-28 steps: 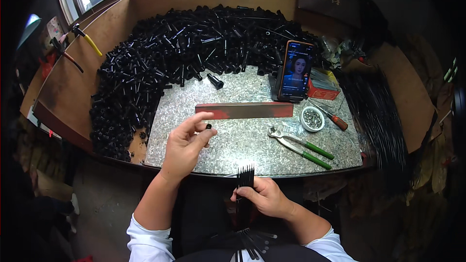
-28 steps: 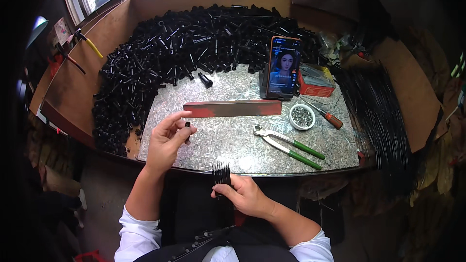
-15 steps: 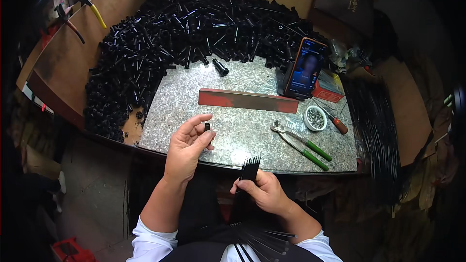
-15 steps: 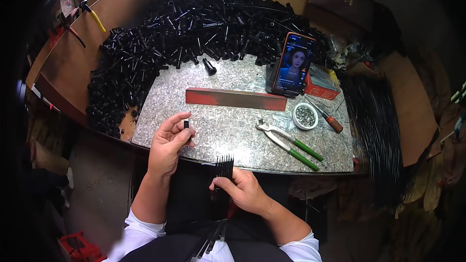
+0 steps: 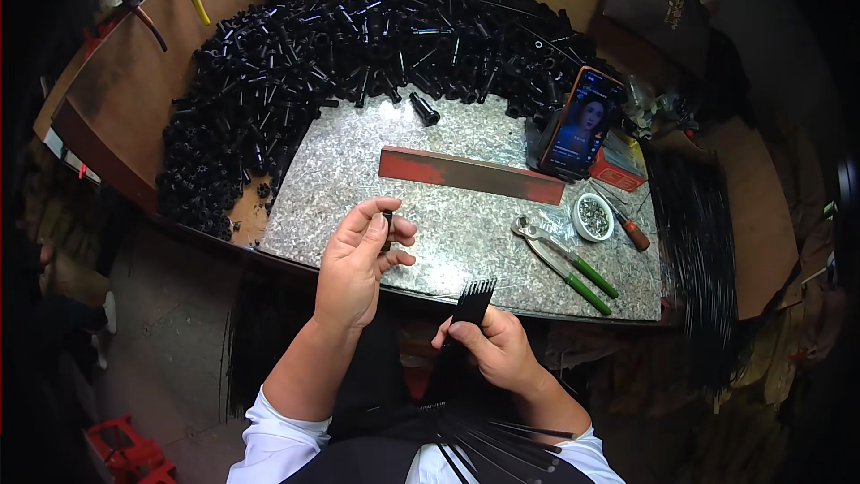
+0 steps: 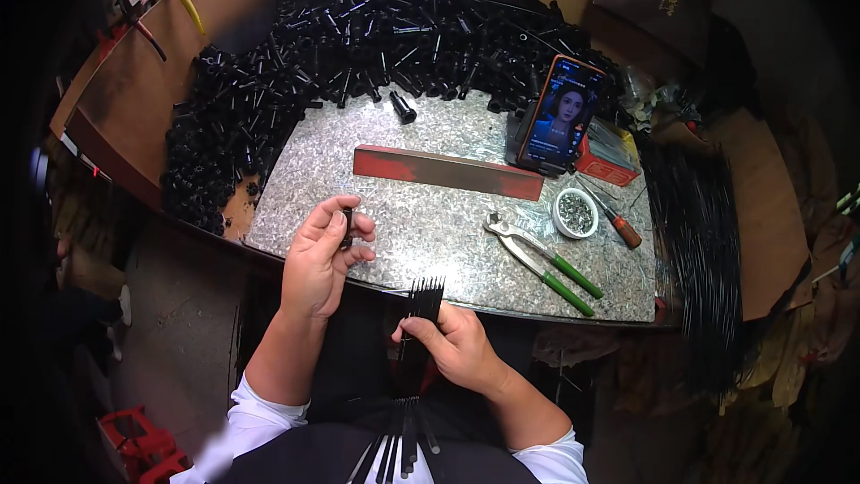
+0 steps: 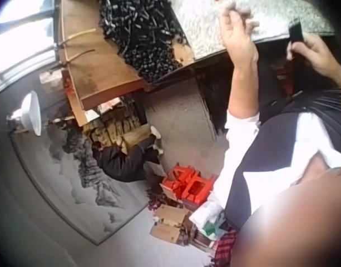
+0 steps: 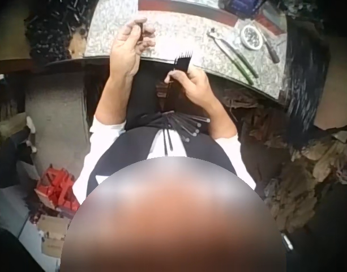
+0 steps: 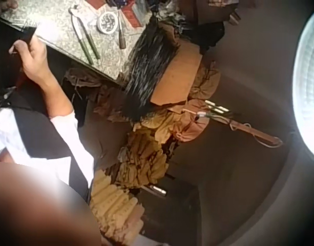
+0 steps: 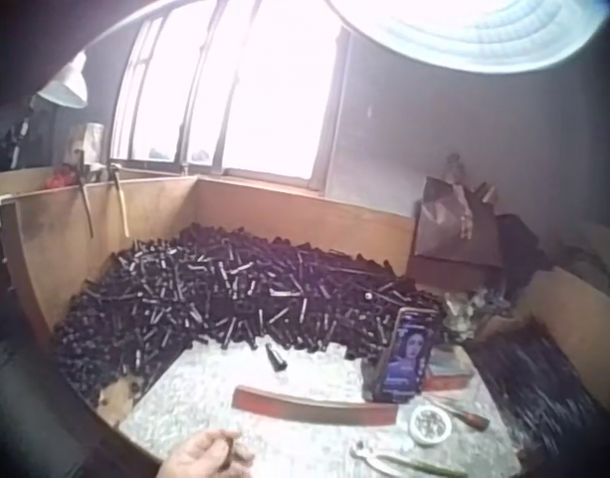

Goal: Assembling cable harnesses by cutting wires and attaching small plastic components at a manufacturing workstation.

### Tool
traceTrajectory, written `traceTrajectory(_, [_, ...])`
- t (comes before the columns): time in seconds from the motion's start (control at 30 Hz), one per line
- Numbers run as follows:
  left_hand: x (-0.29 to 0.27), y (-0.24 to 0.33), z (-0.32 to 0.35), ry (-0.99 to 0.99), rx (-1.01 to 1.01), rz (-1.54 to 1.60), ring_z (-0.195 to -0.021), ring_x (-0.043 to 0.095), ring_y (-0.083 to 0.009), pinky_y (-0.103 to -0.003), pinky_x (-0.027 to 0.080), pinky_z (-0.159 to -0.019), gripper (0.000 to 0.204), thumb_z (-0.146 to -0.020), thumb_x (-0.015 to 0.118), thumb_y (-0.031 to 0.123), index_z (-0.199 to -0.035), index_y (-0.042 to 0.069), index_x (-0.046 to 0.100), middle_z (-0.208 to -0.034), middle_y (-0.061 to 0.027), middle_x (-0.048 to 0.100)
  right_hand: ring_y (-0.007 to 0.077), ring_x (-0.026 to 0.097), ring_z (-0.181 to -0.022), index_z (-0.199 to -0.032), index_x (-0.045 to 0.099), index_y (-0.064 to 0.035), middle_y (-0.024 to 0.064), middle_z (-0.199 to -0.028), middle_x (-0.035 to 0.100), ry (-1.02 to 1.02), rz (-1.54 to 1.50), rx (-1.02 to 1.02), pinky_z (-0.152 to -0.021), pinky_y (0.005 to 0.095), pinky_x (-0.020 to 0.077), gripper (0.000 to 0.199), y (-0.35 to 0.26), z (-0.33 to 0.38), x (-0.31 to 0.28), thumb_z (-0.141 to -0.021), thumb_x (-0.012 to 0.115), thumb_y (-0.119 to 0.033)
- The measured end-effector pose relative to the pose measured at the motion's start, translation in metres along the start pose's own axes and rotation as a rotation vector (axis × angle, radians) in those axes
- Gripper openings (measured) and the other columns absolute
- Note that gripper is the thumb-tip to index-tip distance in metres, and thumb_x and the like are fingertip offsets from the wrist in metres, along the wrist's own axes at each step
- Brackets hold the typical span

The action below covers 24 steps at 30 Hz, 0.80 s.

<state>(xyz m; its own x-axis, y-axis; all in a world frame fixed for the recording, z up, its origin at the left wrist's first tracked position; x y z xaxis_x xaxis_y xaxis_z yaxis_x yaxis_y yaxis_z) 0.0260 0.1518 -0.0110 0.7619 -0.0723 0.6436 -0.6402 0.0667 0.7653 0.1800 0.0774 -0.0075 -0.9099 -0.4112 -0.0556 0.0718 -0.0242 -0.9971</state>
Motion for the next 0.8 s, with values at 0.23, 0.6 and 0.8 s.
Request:
traceTrajectory(0.23, [0.0026,-0.0025,0.003,0.016,-0.015,-0.083,-0.089,0.062,-0.0142,-0.026,0.052,-0.074,0.023,-0.095,0.055,0.009,-0.117,0.003,0.056,-0.102,-0.0117,0.066,0.0088,0.059,-0.073,-0.094,0.063,0.0014,0.0063,-0.085,0.068,0.026,-0.038,-0.035,-0.064,0.0224,0.0452,0.021,0.003,0.0005,-0.0006,-0.098,0.052,-0.016])
traceTrajectory(0.6, [0.0032,-0.0007,0.0066,-0.004,0.008,-0.103,-0.083,0.066,-0.0161,-0.027,0.057,-0.071,0.026,-0.091,0.059,0.005,-0.118,0.002,0.058,-0.095,-0.0122,0.068,0.0109,0.061,-0.077,-0.095,0.063,0.0021,0.0071,-0.085,0.068,0.029,-0.021,-0.011,-0.069,0.0238,0.0472,0.022,0.0061,0.0002,0.0003,-0.098,0.051,-0.016])
traceTrajectory(0.8, [0.0043,-0.002,0.006,-0.011,0.017,-0.094,-0.085,0.067,-0.0169,-0.028,0.057,-0.074,0.026,-0.092,0.057,0.005,-0.118,0.002,0.057,-0.096,-0.0124,0.067,0.0119,0.062,-0.078,-0.095,0.062,0.0022,0.0079,-0.086,0.068,0.029,-0.034,0.003,-0.07,0.0245,0.0477,0.021,0.0063,0.0011,0.0006,-0.098,0.051,-0.016])
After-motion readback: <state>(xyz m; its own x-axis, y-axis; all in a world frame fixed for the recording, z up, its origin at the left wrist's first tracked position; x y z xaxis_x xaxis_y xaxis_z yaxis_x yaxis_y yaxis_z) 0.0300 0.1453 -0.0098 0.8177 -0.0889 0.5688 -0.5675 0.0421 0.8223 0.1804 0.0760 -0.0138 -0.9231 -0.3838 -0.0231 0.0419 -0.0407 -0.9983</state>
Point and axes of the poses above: each hand's wrist, its own z-axis away from the middle knuckle, its own x-axis out of the palm, y = z × x, the point moved 9 cm from there along -z, towards the middle knuckle
